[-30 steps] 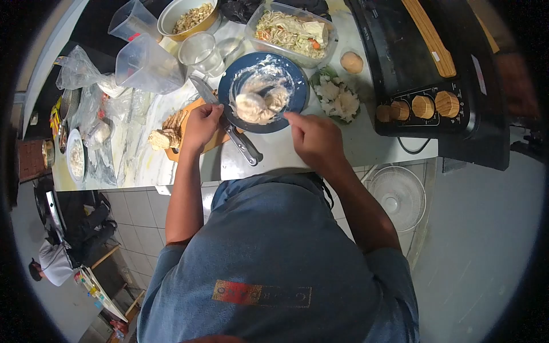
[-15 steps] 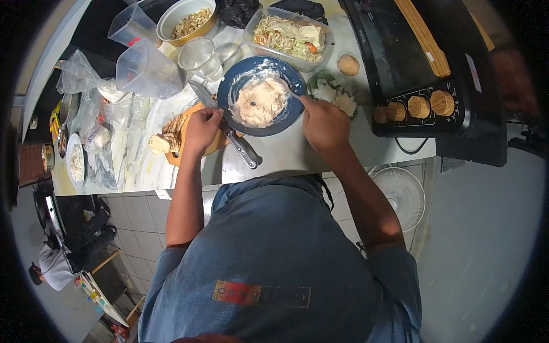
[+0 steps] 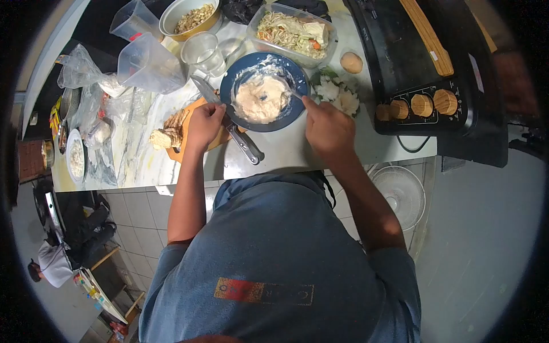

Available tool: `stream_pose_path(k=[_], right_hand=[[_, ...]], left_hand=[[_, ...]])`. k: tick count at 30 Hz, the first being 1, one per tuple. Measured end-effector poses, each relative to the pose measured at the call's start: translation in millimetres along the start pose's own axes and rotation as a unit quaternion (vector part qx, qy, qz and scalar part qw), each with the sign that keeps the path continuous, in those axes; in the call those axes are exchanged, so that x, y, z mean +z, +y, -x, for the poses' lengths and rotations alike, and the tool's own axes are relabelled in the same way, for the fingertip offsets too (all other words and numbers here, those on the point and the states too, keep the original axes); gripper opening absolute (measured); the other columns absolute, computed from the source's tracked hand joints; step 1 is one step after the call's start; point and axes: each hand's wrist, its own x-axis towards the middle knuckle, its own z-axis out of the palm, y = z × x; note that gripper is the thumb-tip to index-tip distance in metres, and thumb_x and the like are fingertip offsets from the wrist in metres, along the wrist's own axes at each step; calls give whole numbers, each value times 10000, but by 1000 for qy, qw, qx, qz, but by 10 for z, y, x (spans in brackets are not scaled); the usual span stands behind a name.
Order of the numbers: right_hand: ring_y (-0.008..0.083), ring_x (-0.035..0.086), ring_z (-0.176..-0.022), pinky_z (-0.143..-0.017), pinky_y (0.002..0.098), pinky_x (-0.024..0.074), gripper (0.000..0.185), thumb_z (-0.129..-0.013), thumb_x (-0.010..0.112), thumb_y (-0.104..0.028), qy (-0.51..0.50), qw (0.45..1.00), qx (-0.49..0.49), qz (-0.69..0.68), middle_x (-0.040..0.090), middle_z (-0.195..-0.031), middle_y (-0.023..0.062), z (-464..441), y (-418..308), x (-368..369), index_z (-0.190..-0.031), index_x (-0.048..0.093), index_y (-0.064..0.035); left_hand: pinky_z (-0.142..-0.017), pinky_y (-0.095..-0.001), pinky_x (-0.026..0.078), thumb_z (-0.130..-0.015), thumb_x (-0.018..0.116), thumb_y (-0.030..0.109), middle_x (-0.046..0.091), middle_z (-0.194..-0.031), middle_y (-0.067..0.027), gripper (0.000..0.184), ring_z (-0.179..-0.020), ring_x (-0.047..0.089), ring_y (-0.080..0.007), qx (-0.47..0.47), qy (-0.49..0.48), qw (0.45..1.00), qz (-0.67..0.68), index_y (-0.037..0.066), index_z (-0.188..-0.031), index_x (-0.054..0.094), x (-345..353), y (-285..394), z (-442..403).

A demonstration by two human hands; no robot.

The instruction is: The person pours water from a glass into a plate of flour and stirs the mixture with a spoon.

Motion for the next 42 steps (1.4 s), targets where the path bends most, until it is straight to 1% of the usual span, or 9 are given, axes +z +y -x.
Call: stream_pose_path(k=[5,6,8,10,13,15,20,26,42], right_hand=[[331,644,-693,-644,431,516,298,-872,603,-80,-44,994,-52,-81,648,-774,127,78,111,126,-1137,733,-123],[333,644,-693,-645,432,516,294,-874,602,-78,-51,996,-49,-61,649,-773,129,76,117,155,-1134,733,-119],[336,646,-698,-649,436,516,294,-873,598,-75,-26,998,-37,-40,652,-779,133,21,126,93,-1131,732,-116],[340,648,-703,-653,439,516,294,-873,594,-71,-3,1000,-20,-22,656,-784,137,1,127,35,-1129,732,-113],[342,645,-699,-653,439,518,279,-872,603,-76,-15,995,-25,-100,656,-785,136,34,173,26,-1115,736,-111],[340,643,-700,-654,438,520,267,-880,606,-88,-24,993,-84,-77,658,-794,130,133,217,204,-1113,735,-110],[340,645,-712,-654,433,521,271,-880,605,-91,40,998,-44,-29,663,-806,128,95,207,152,-1121,729,-104],[331,663,-735,-673,425,538,237,-875,607,-100,26,997,-39,-56,685,-821,123,160,217,234,-1075,734,-104],[384,676,-790,-758,468,533,223,-897,571,-159,-34,989,85,-117,717,-856,159,84,155,208,-1032,742,-111]], left_hand=[[-653,-378,500,-920,634,292,666,-677,-139,327,-608,634,-269,-11,-19,1000,-1,-24,-859,691,-105,127,-4],[-704,-384,513,-882,685,322,682,-785,-168,371,-694,654,-284,0,8,998,-69,-38,-974,668,-174,242,-12],[-754,-390,526,-845,735,352,699,-893,-198,480,-780,674,-299,9,40,990,-136,-51,-1089,645,-230,315,-92],[-875,-417,518,-744,832,409,635,-1148,-273,842,-1005,652,-348,80,191,975,-83,-103,-1308,473,-243,326,-321],[-955,-430,488,-692,880,409,564,-1254,-306,1013,-1141,594,-388,164,288,932,-146,-148,-1359,359,-127,179,-762],[-998,-420,467,-665,906,367,579,-1255,-276,997,-1164,581,-384,211,247,945,-42,-108,-1367,379,-117,152,-985],[-1015,-384,456,-646,912,221,563,-1305,-234,947,-1195,565,-309,216,213,942,141,-6,-1407,397,-36,241,-1063],[-1027,-365,455,-637,888,117,590,-1296,-194,899,-1203,565,-254,280,174,927,177,0,-1400,427,-108,441,-836],[-988,-440,470,-529,824,60,607,-1247,-162,882,-1148,572,-368,403,83,901,-134,92,-1363,540,-246,869,-239]])
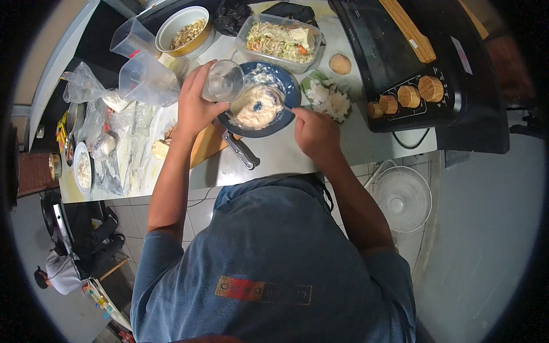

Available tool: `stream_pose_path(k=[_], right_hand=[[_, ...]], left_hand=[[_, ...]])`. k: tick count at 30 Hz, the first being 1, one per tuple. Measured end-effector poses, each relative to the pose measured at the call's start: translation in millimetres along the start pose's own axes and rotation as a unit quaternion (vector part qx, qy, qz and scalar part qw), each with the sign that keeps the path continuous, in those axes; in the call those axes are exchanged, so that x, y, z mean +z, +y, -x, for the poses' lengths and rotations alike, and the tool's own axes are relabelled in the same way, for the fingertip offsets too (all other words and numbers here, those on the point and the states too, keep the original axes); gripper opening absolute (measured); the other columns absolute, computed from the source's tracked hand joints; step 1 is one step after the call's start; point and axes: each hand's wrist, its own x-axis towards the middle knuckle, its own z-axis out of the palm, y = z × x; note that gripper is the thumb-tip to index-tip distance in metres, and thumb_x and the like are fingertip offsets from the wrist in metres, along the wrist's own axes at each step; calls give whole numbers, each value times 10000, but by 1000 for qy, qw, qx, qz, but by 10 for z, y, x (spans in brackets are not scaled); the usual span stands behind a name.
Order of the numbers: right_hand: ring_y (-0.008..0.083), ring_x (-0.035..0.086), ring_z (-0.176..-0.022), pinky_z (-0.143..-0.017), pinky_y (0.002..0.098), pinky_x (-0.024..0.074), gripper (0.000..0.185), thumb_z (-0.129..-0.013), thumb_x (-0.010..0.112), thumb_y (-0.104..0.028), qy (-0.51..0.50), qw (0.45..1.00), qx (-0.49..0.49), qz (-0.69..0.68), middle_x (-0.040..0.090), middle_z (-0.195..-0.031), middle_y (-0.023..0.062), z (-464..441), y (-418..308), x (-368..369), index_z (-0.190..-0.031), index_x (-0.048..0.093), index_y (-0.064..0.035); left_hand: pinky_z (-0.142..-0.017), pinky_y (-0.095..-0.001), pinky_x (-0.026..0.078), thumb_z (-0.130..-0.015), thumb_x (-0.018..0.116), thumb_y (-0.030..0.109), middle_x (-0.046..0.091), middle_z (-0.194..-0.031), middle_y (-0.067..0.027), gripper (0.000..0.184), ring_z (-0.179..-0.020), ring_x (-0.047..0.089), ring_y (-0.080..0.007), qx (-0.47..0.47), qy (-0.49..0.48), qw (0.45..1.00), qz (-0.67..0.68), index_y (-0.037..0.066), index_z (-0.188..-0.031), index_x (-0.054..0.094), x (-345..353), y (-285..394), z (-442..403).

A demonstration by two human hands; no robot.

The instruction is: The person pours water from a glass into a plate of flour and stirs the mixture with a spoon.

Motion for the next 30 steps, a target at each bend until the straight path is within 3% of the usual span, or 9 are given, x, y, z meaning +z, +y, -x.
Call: stream_pose_path(k=[3,6,13,15,25,27,30], right_hand=[[361,692,-759,-692,404,536,238,-910,565,-136,-11,1000,19,-15,703,-839,197,-4,-35,-47,-1056,739,-65],[390,679,-797,-762,469,534,211,-893,578,-167,-12,998,35,-46,714,-857,172,-20,-8,-15,-1007,745,-104],[393,677,-807,-762,467,533,214,-890,573,-159,5,997,35,-63,709,-869,184,17,1,47,-1001,744,-94],[326,709,-775,-705,371,539,224,-914,591,-150,3,998,24,-54,717,-885,187,17,-4,43,-1054,737,-51],[333,707,-795,-715,384,542,215,-920,592,-156,9,999,32,-30,715,-881,182,60,-24,53,-1041,738,-56],[380,679,-820,-783,445,534,219,-907,569,-178,12,999,31,-42,725,-891,148,71,-21,67,-1023,742,-109],[387,675,-804,-769,457,534,214,-901,578,-174,6,999,33,-23,723,-905,160,98,-65,50,-1023,738,-103]], left_hand=[[-992,-435,457,-533,821,82,608,-1223,-149,877,-1140,565,-357,27,-18,999,-30,110,-1366,546,37,33,0],[-997,-437,448,-540,815,96,602,-1226,-136,862,-1142,562,-350,33,-25,998,-47,124,-1361,555,70,60,14],[-990,-443,447,-547,817,89,598,-1211,-122,844,-1134,560,-349,51,-42,996,-54,142,-1351,567,115,91,12],[-989,-443,447,-547,818,88,597,-1206,-121,843,-1131,560,-349,60,-46,995,-58,145,-1350,568,124,100,8],[-989,-446,442,-558,812,83,589,-1205,-123,831,-1127,557,-347,82,-56,992,-84,154,-1350,570,136,97,-2],[-990,-446,441,-560,810,84,589,-1206,-123,829,-1127,557,-347,82,-57,992,-83,154,-1351,570,136,92,-7],[-989,-446,442,-564,808,89,590,-1205,-125,826,-1126,556,-349,78,-52,992,-82,152,-1352,569,148,70,-27]])
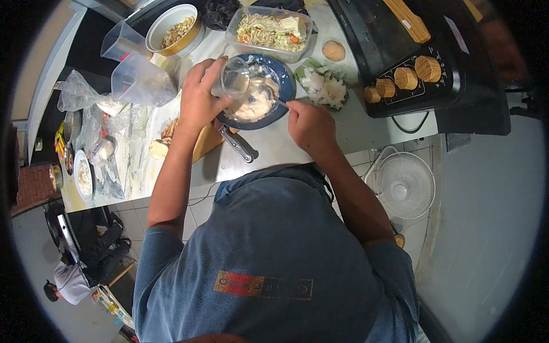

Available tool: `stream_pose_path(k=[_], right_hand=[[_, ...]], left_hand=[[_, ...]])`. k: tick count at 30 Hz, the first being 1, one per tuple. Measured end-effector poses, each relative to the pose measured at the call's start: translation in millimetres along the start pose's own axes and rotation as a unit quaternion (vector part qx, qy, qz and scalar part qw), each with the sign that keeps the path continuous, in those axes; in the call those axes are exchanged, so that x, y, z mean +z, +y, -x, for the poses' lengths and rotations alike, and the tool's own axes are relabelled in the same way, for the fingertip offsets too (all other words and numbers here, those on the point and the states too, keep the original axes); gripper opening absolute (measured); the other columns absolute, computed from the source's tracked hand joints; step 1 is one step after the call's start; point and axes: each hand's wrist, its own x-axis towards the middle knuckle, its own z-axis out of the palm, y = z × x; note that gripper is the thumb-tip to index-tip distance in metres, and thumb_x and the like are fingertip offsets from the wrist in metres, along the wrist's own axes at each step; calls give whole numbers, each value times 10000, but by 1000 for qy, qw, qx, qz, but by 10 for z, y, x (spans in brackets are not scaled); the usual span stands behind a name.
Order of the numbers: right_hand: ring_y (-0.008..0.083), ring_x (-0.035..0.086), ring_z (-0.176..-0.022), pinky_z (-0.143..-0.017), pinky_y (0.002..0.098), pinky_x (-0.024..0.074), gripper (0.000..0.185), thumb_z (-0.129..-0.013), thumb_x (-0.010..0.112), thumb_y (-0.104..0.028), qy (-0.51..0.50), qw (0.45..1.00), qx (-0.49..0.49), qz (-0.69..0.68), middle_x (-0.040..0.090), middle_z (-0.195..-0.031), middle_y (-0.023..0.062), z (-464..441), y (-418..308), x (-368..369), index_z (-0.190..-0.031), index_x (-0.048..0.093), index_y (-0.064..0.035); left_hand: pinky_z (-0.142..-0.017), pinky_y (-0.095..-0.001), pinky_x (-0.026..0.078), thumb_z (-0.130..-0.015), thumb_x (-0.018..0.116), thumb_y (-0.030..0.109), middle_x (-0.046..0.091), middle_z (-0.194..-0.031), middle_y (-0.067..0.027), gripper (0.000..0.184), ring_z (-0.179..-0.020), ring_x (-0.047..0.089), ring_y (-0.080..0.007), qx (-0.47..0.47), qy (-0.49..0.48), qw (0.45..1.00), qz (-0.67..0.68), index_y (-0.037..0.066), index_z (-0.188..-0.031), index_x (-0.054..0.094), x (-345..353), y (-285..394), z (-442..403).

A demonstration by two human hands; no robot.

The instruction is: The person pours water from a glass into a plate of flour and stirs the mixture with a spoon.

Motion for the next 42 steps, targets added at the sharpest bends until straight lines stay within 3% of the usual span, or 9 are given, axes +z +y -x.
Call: stream_pose_path(k=[9,11,14,18,22,27,30,36,42], right_hand=[[333,680,-718,-633,432,543,198,-865,627,-148,73,988,-105,92,688,-788,121,52,-4,75,-1023,743,-125],[317,676,-693,-611,421,542,201,-857,635,-142,82,983,-121,108,681,-778,108,28,-22,10,-1026,741,-126],[299,663,-658,-587,400,536,218,-835,649,-116,111,975,-133,139,671,-765,92,-13,-25,-118,-1030,747,-130],[281,662,-630,-574,394,539,203,-839,648,-132,155,962,-137,178,649,-724,71,-95,87,-117,-1022,735,-135],[300,661,-638,-591,410,542,199,-842,645,-134,138,967,-142,158,658,-732,89,-148,112,87,-1018,736,-128],[346,659,-662,-633,462,542,203,-842,638,-134,57,989,-133,7,678,-751,122,-96,-40,-30,-1016,741,-116],[321,666,-657,-608,440,541,208,-839,645,-135,-5,988,-136,70,676,-753,111,-5,-30,-104,-1020,745,-126],[276,670,-634,-569,388,545,207,-825,673,-122,107,975,-160,114,674,-760,83,-37,12,-246,-1018,748,-138],[292,673,-654,-576,394,545,218,-834,665,-111,83,975,-123,166,672,-768,88,-78,39,-97,-1038,740,-121]], left_hand=[[-994,-435,466,-538,805,51,597,-1265,-163,872,-1167,568,-376,-67,16,996,63,74,-1367,538,-41,-78,-49],[-1012,-398,472,-589,828,48,599,-1288,-161,853,-1204,580,-322,-112,48,984,128,32,-1379,509,-62,-135,-60],[-966,-406,496,-584,852,109,627,-1256,-187,848,-1140,623,-326,-151,113,959,213,54,-1364,525,2,-357,-69],[-964,-394,496,-621,886,137,623,-1267,-179,859,-1122,623,-291,-179,146,944,235,35,-1376,490,23,-649,-62],[-961,-377,499,-655,901,134,598,-1294,-175,884,-1132,610,-259,-232,161,907,312,31,-1403,441,92,-779,-44],[-964,-364,501,-668,910,117,577,-1308,-185,891,-1161,574,-251,-269,169,896,311,30,-1403,414,218,-904,9],[-965,-368,500,-670,911,115,571,-1320,-189,899,-1171,571,-255,-271,175,891,320,35,-1408,405,259,-914,28],[-959,-367,510,-684,900,93,557,-1340,-206,906,-1188,581,-263,-273,179,884,336,36,-1425,381,304,-966,69],[-952,-361,520,-682,897,80,552,-1328,-191,916,-1168,587,-256,-279,172,879,346,27,-1431,371,315,-1015,88]])
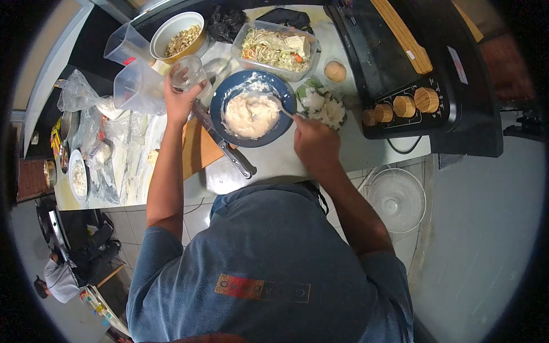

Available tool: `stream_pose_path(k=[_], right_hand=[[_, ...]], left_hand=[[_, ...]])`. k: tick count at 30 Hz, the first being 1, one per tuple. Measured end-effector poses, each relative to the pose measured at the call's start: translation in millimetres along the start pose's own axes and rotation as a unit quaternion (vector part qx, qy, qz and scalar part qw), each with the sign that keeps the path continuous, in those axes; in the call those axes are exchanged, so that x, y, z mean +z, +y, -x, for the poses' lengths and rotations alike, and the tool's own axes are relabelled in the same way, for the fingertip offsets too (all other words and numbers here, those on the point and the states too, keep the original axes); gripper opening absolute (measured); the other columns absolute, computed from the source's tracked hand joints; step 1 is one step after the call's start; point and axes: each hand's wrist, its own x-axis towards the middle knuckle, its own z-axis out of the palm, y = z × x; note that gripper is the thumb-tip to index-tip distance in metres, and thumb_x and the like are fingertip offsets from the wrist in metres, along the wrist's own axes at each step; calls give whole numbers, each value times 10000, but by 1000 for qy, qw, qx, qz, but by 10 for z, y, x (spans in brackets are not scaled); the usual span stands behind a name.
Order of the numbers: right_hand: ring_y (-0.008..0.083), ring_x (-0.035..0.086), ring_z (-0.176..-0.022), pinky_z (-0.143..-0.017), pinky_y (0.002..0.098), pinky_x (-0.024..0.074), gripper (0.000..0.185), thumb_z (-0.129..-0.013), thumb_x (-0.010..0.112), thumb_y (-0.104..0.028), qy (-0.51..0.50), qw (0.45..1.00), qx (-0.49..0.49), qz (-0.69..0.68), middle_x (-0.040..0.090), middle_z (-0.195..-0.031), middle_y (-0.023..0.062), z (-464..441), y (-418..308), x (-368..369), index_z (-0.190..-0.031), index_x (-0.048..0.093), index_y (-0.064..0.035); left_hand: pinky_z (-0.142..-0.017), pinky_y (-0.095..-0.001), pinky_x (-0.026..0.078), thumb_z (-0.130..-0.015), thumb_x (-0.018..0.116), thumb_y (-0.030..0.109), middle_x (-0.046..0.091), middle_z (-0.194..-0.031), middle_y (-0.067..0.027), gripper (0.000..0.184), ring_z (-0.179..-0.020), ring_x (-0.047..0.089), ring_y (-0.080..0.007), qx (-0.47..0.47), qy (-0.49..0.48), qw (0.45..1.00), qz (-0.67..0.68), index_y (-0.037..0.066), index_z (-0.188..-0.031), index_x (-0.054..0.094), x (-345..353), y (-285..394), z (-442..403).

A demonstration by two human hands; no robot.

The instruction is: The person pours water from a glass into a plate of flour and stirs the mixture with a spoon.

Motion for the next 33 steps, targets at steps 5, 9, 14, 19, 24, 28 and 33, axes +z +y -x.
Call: stream_pose_path(k=[5,9,14,19,24,28,33], right_hand=[[309,676,-695,-621,416,547,206,-854,641,-119,-29,997,-5,-73,674,-777,96,43,-157,63,-1035,739,-112],[332,676,-768,-697,443,537,232,-878,612,-110,-18,995,11,-97,704,-856,126,-45,-140,-85,-1068,743,-138],[325,680,-820,-742,447,536,228,-904,592,-161,-53,997,34,-35,708,-890,112,-466,61,26,-1075,742,-153],[328,688,-848,-740,450,534,235,-913,558,-174,-84,995,-42,-44,714,-906,104,-771,40,236,-1069,734,-180],[325,687,-883,-751,449,533,220,-930,560,-184,-147,978,-116,-92,721,-942,106,-733,23,9,-1034,753,-189],[309,689,-866,-752,448,535,221,-925,565,-186,-185,973,-108,-86,714,-912,93,-581,-46,-310,-1052,745,-187],[305,685,-844,-752,444,537,206,-904,571,-177,-190,979,-72,-18,688,-845,94,-437,-134,-196,-1032,732,-166]], left_hand=[[-950,-358,518,-679,903,90,559,-1304,-178,910,-1151,592,-247,-2,6,1000,-8,27,-1426,387,-2,-36,9],[-953,-352,513,-675,910,104,552,-1312,-175,913,-1149,593,-239,-9,13,1000,-22,29,-1427,398,12,-5,18],[-932,-346,517,-678,911,125,546,-1319,-176,943,-1124,598,-230,15,20,999,-28,13,-1447,377,2,-60,46],[-781,-304,526,-810,826,217,624,-1181,-141,685,-918,621,-164,-134,82,968,-194,-20,-1360,493,-129,98,574],[-646,-253,471,-972,647,195,662,-813,-39,251,-699,580,-99,-232,-22,972,-40,-35,-1071,673,-147,339,840],[-628,-281,477,-969,655,257,676,-790,-64,286,-660,583,-115,-237,-52,968,-69,-18,-1042,690,-49,319,827],[-642,-337,500,-962,640,294,662,-706,-139,312,-640,638,-183,-150,-79,962,-213,-12,-983,696,149,265,728]])
